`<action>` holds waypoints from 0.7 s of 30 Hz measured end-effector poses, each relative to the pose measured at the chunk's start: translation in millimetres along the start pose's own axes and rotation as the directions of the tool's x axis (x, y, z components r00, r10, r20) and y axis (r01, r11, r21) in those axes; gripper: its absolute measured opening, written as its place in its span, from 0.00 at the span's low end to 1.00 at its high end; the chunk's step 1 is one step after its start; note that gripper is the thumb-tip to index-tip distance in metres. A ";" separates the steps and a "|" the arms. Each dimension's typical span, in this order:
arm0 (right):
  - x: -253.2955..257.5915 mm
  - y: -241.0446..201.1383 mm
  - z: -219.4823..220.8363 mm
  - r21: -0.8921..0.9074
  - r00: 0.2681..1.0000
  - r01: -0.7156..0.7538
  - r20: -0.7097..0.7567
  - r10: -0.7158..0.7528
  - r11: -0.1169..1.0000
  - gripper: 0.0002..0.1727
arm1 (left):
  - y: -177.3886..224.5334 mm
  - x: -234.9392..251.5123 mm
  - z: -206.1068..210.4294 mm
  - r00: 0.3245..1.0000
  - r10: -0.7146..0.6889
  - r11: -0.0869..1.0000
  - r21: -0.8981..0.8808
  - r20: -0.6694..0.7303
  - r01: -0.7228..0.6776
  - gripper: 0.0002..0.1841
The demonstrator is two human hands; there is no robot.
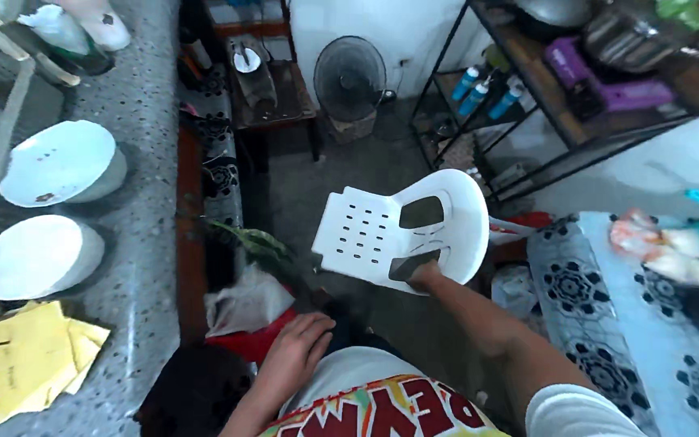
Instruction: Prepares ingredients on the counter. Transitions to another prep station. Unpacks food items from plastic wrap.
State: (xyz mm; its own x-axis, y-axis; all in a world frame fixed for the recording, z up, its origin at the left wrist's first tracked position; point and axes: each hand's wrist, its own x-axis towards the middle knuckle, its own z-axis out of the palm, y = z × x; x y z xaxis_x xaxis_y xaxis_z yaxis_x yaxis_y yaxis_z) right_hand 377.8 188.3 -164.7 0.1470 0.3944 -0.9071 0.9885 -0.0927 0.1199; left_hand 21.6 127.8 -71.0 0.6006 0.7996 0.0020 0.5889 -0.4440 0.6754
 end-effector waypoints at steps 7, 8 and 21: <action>-44.4 41.6 134.2 0.194 0.981 -0.149 0.150 0.121 0.970 0.45 | 19.9 47.3 38.1 0.906 0.216 0.975 -0.023 0.364 -0.223 0.15; -49.8 45.8 151.7 0.210 0.976 -0.165 0.175 0.129 0.964 0.45 | 22.0 54.4 45.0 0.880 0.235 0.969 -0.032 0.413 -0.243 0.15; -101.8 31.4 307.7 0.559 0.862 -0.469 0.459 0.217 0.684 0.40 | -50.7 159.8 78.7 0.548 0.013 0.973 0.116 0.836 -0.201 0.18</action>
State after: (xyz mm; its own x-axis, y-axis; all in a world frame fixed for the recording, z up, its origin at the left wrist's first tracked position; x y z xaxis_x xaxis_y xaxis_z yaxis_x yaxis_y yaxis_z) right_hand 382.6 -136.1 -192.8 0.3240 -0.0998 -0.9408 0.5864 -0.7592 0.2825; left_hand 130.2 246.3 -163.0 0.7892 0.0942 -0.6069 0.5152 -0.6395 0.5707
